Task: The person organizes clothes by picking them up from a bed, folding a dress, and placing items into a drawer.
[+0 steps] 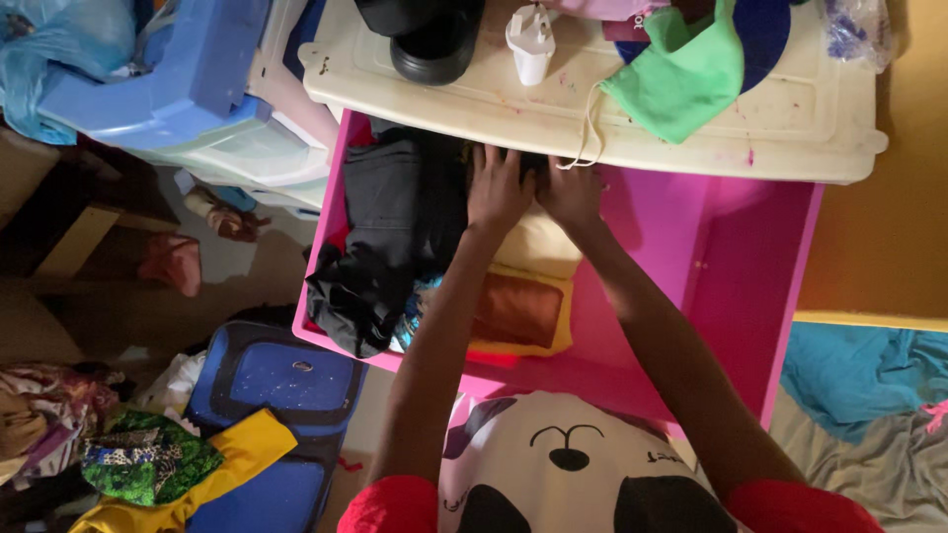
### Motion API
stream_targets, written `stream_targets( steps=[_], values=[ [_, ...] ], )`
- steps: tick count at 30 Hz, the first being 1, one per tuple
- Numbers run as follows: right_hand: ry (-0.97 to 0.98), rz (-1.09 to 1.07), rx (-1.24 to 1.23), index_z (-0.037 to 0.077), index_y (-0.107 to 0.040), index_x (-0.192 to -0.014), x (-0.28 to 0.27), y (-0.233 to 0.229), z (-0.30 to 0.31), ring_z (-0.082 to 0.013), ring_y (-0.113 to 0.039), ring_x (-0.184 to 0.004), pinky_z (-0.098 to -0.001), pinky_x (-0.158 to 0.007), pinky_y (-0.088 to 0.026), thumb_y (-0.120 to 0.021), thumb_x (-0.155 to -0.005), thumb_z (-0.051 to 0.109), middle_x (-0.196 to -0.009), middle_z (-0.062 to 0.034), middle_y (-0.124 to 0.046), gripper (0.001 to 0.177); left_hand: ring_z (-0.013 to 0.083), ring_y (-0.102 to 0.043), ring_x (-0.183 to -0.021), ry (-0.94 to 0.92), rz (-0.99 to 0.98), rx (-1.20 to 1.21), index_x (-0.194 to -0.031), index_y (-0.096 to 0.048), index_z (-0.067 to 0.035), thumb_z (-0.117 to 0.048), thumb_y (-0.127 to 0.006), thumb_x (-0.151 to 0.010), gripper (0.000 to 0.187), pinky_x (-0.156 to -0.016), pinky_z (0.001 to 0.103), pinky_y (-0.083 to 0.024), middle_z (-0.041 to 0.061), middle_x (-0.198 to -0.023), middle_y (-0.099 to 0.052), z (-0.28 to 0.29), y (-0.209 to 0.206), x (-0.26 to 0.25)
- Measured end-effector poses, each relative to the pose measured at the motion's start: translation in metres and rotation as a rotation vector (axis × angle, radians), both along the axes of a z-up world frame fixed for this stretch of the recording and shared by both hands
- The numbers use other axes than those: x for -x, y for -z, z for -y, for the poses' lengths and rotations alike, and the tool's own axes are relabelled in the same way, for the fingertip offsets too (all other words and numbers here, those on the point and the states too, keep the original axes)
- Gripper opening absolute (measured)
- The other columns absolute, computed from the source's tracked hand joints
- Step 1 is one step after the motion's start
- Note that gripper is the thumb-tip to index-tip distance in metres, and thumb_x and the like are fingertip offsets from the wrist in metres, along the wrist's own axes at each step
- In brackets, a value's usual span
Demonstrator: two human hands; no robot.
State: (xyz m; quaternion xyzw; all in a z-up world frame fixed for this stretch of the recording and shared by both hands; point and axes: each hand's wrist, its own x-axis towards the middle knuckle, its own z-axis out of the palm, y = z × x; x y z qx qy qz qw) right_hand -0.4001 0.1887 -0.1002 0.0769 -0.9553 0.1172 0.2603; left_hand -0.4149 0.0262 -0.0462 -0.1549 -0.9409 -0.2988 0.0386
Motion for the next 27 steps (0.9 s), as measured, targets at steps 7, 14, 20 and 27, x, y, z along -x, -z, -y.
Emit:
stream_targets(
  steps=[7,14,20,27],
  values=[
    [-0.078,0.157,0.325,0.003,-0.039,-0.16,-0.079,-0.053,0.022,-0.0465,-0.057,-0.124,-0.0563,-0.103,-0.049,-0.062,-0.09,0.01,-0.145,-0.0254,-0.054,0.074,0.052,-0.041,-0.137,0.123,-0.066,-0.111,-0.152,-0.041,-0.001,-0.028,-0.072,-0.089,0.075,-0.114,0.053,-0.041,0.028,-0.151,-0.042,0.024,0.0,-0.052],
    [-0.258,0.112,0.187,0.008,-0.051,-0.15,-0.185,-0.087,0.045,-0.0424,-0.04,-0.152,-0.0538,-0.126,-0.037,-0.06,-0.093,0.003,-0.155,-0.0186,-0.052,0.058,0.0413,-0.042,-0.149,0.317,0.093,0.147,-0.145,-0.055,-0.014,-0.023,-0.066,-0.092,0.054,-0.122,0.049,-0.041,0.015,-0.152,-0.051,0.088,0.006,-0.169],
    [-0.407,0.555,0.027,0.005,-0.041,-0.152,-0.219,-0.06,0.06,-0.0449,-0.042,-0.14,-0.0548,-0.097,-0.047,-0.081,-0.075,0.037,-0.155,-0.0208,-0.042,0.092,0.0404,-0.043,-0.135,0.441,-0.175,0.343,-0.144,-0.048,-0.006,-0.037,-0.087,-0.058,0.099,-0.113,0.053,-0.036,0.02,-0.145,-0.049,0.106,0.015,-0.19],
    [-0.217,0.673,0.048,0.007,-0.039,-0.152,-0.227,-0.052,0.06,-0.0398,-0.043,-0.138,-0.0527,-0.101,-0.048,-0.089,-0.068,0.042,-0.156,-0.0165,-0.042,0.104,0.0397,-0.041,-0.138,0.416,-0.016,0.286,-0.144,-0.048,-0.006,-0.038,-0.091,-0.062,0.099,-0.109,0.052,-0.042,0.016,-0.142,-0.048,0.103,-0.001,-0.194]
  ],
)
